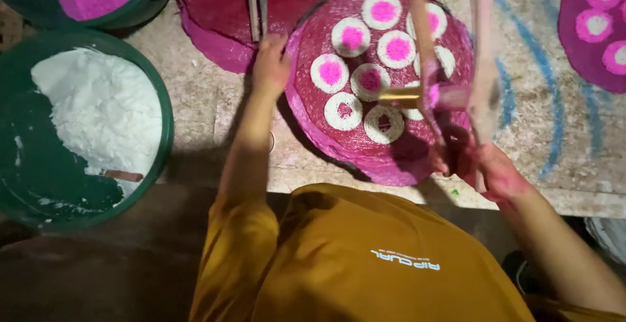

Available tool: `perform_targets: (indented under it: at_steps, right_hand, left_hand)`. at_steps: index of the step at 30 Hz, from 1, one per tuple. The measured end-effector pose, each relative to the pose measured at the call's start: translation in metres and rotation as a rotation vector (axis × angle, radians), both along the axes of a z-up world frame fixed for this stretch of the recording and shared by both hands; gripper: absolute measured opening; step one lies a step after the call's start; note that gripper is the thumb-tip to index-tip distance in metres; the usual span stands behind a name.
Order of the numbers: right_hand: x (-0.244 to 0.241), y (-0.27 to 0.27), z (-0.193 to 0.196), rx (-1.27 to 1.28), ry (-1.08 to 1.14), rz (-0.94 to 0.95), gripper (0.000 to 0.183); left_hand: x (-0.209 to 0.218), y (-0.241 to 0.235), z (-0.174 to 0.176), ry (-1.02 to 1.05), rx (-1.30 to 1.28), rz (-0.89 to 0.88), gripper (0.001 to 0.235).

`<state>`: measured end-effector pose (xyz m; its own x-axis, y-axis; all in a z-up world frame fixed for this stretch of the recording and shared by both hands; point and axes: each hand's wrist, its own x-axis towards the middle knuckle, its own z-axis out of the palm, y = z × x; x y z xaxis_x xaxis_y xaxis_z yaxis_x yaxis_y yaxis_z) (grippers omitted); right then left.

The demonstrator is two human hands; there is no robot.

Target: The person scoops pink and white powders into a wooden mold, presses the layers together, and uses a metal ring to cut and release round layered cakes onto a pink mat. The process is repeated to produce multiple cakes.

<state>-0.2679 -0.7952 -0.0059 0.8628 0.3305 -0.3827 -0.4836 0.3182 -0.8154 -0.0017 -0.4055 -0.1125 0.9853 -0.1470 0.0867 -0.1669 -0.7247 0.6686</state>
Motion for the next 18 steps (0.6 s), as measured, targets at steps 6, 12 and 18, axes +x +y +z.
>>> perform_targets:
  at_steps: [6, 12, 18]
  right_hand:
    - [0.040, 0.024, 0.011, 0.055, 0.121, 0.461, 0.110]
    - [0.092, 0.026, 0.037, -0.270, 0.213, 0.633, 0.100]
    - [0.131, 0.023, 0.033, -0.580, 0.160, 0.648, 0.094]
  left_hand:
    - [-0.055, -0.074, 0.081, 0.790, -2.002, -0.848, 0.092]
    - [-0.058, -0.092, 0.109, 0.566, -2.165, -0.769, 0.065]
    - [-0.028, -0.095, 0.073, 0.453, -2.297, -0.535, 0.031]
